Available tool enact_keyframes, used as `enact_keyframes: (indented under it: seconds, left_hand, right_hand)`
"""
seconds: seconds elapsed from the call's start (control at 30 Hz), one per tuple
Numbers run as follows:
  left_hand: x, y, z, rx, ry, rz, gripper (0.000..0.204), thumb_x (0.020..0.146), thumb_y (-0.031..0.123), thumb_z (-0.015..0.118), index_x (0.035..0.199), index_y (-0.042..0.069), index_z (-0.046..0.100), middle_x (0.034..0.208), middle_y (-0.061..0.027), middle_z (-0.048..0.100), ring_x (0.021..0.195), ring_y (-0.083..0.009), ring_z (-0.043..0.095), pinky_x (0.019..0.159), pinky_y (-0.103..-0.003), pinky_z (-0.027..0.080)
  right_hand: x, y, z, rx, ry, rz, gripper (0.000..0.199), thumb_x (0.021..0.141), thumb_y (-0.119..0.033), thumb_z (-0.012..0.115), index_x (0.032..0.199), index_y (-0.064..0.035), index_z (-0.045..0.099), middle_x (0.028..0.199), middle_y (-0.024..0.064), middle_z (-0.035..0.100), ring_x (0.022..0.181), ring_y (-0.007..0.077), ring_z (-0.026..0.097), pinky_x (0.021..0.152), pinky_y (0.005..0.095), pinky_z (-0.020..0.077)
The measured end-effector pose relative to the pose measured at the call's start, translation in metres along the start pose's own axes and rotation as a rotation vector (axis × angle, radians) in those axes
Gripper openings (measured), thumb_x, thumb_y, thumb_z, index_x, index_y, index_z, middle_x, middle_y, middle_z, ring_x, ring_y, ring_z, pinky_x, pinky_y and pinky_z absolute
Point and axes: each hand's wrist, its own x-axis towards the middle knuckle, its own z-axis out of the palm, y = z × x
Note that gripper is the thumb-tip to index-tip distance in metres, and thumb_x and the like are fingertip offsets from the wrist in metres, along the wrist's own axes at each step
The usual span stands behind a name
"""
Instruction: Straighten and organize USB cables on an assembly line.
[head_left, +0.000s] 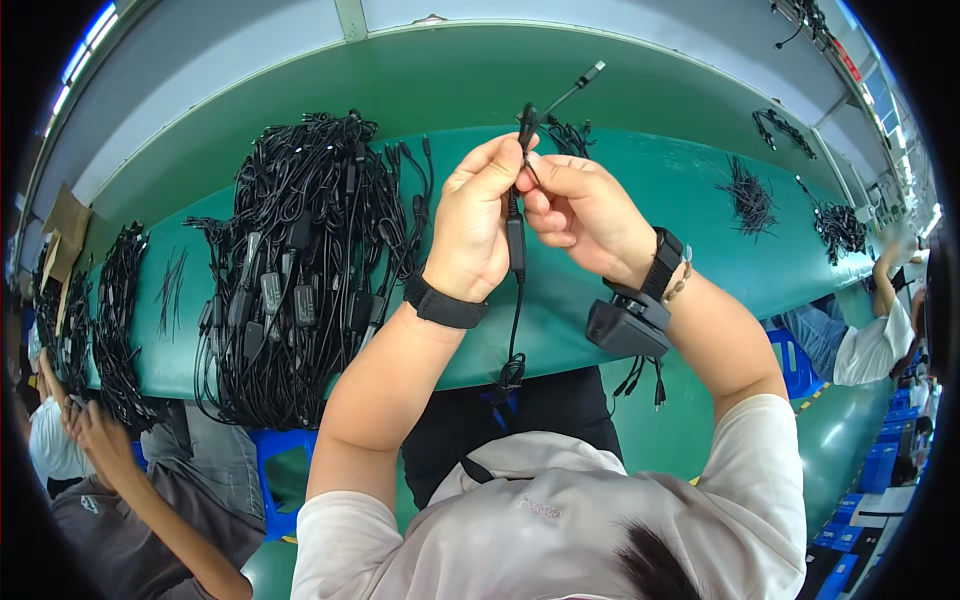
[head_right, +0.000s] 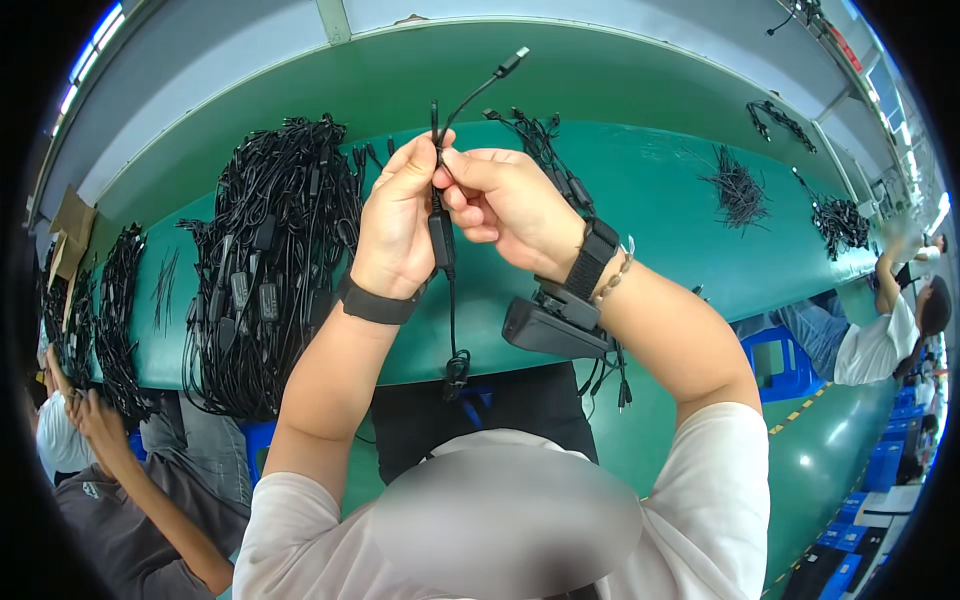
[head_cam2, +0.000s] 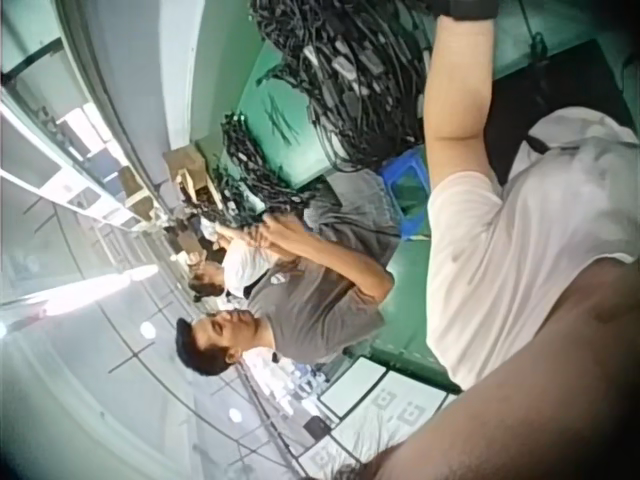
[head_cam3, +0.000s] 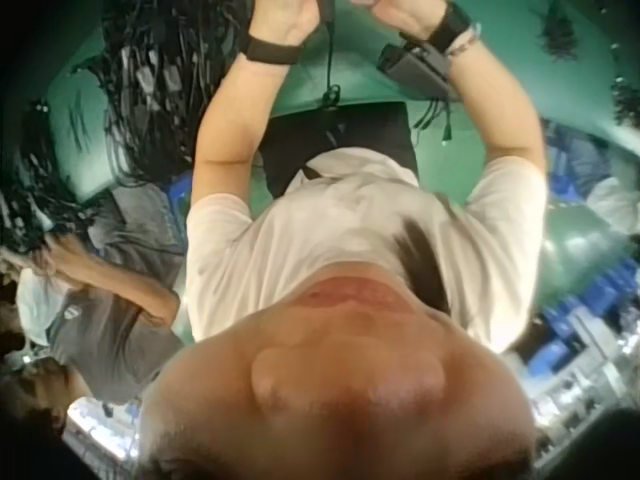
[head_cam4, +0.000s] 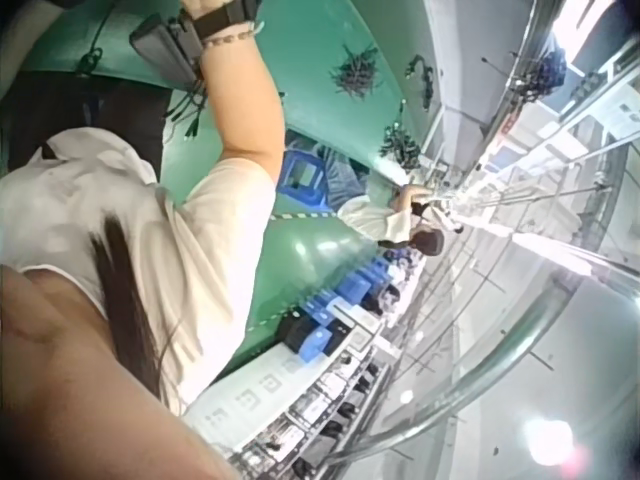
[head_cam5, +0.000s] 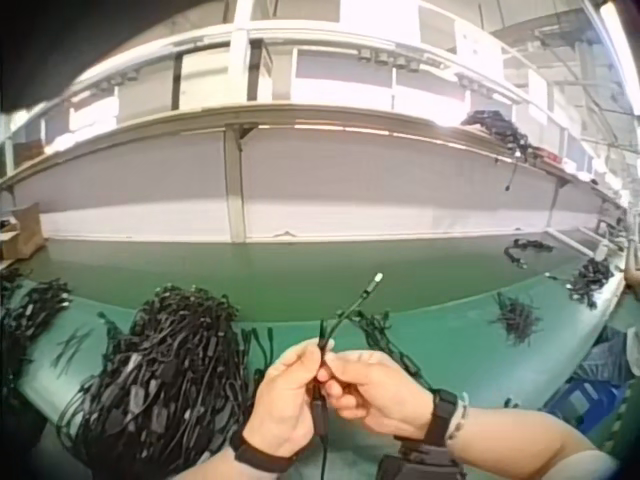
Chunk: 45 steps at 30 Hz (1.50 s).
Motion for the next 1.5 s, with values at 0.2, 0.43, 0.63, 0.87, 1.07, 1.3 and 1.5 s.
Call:
enact_keyframes:
  seconds: [0.2, 0.43, 0.63, 0.87, 1.07, 1.3, 1.5]
  left_hand:
    - [-0.004, -0.001, 0.008, 0.197, 0.123, 0.129, 0.021, 0.084, 0.021, 0.057, 0.096, 0.003, 0.058, 0.088, -0.0025, 0.059, 0.077, -0.0086, 0.050, 0.071, -0.022, 0.040]
    - [-0.005, -0.001, 0.014, 0.186, 0.094, 0.022, 0.022, 0.085, 0.022, 0.056, 0.095, 0.003, 0.058, 0.091, -0.0023, 0.059, 0.079, -0.0083, 0.050, 0.071, -0.022, 0.040]
    - [-0.009, 0.001, 0.021, 0.214, -0.013, 0.149, 0.019, 0.086, 0.021, 0.055, 0.092, 0.003, 0.056, 0.091, -0.0050, 0.059, 0.078, -0.0099, 0.052, 0.072, -0.023, 0.042]
    - [-0.008, 0.005, 0.015, 0.210, -0.073, 0.087, 0.017, 0.086, 0.021, 0.054, 0.090, 0.004, 0.053, 0.086, -0.0036, 0.057, 0.074, -0.0115, 0.054, 0.069, -0.023, 0.043]
    - [-0.007, 0.007, 0.013, 0.234, -0.071, 0.045, 0.015, 0.087, 0.016, 0.052, 0.092, 0.001, 0.054, 0.079, -0.0034, 0.058, 0.069, -0.0104, 0.053, 0.062, -0.023, 0.044]
    - [-0.006, -0.001, 0.018, 0.942, -0.089, 0.401, 0.018, 0.086, 0.008, 0.047, 0.100, -0.002, 0.052, 0.081, -0.0047, 0.058, 0.070, -0.0096, 0.053, 0.062, -0.023, 0.044]
    - [-0.010, -0.005, 0.022, 0.873, -0.075, 0.316, 0.020, 0.086, 0.007, 0.046, 0.103, -0.003, 0.051, 0.084, -0.0067, 0.059, 0.073, -0.0098, 0.054, 0.065, -0.023, 0.045]
  right_hand:
    - [-0.006, -0.026, -0.019, -1.066, 0.277, -0.349, 0.023, 0.085, -0.027, 0.054, 0.086, -0.0043, 0.057, 0.071, 0.0013, 0.057, 0.056, 0.0088, 0.050, 0.046, 0.0206, 0.0376]
    - [-0.020, -0.056, -0.016, -1.940, 0.296, -1.533, 0.040, 0.073, -0.030, 0.067, 0.104, -0.0067, 0.058, 0.087, 0.0070, 0.062, 0.080, 0.0218, 0.058, 0.081, 0.0334, 0.0436]
    - [-0.024, -0.038, -0.010, -1.672, 0.149, -0.962, 0.044, 0.068, -0.026, 0.071, 0.105, -0.0060, 0.057, 0.099, 0.0105, 0.059, 0.089, 0.0243, 0.056, 0.088, 0.0356, 0.0389]
    - [-0.011, -0.054, -0.007, -1.276, 0.019, -0.754, 0.037, 0.066, -0.019, 0.072, 0.097, -0.0036, 0.059, 0.084, 0.0076, 0.060, 0.079, 0.0185, 0.057, 0.078, 0.0291, 0.0443]
    - [-0.008, -0.066, 0.000, -1.668, 0.020, -0.888, 0.028, 0.062, -0.012, 0.074, 0.086, -0.0029, 0.062, 0.075, 0.0065, 0.059, 0.069, 0.0156, 0.056, 0.063, 0.0248, 0.0459]
    - [-0.011, -0.085, 0.019, -1.712, -0.023, -0.895, 0.023, 0.064, -0.005, 0.070, 0.086, -0.0031, 0.062, 0.074, 0.0062, 0.059, 0.064, 0.0159, 0.055, 0.059, 0.0249, 0.0449]
    - [-0.020, -0.087, 0.007, -1.797, -0.154, -0.934, 0.022, 0.068, -0.002, 0.065, 0.090, -0.0030, 0.061, 0.070, 0.0061, 0.059, 0.061, 0.0137, 0.055, 0.058, 0.0249, 0.0451]
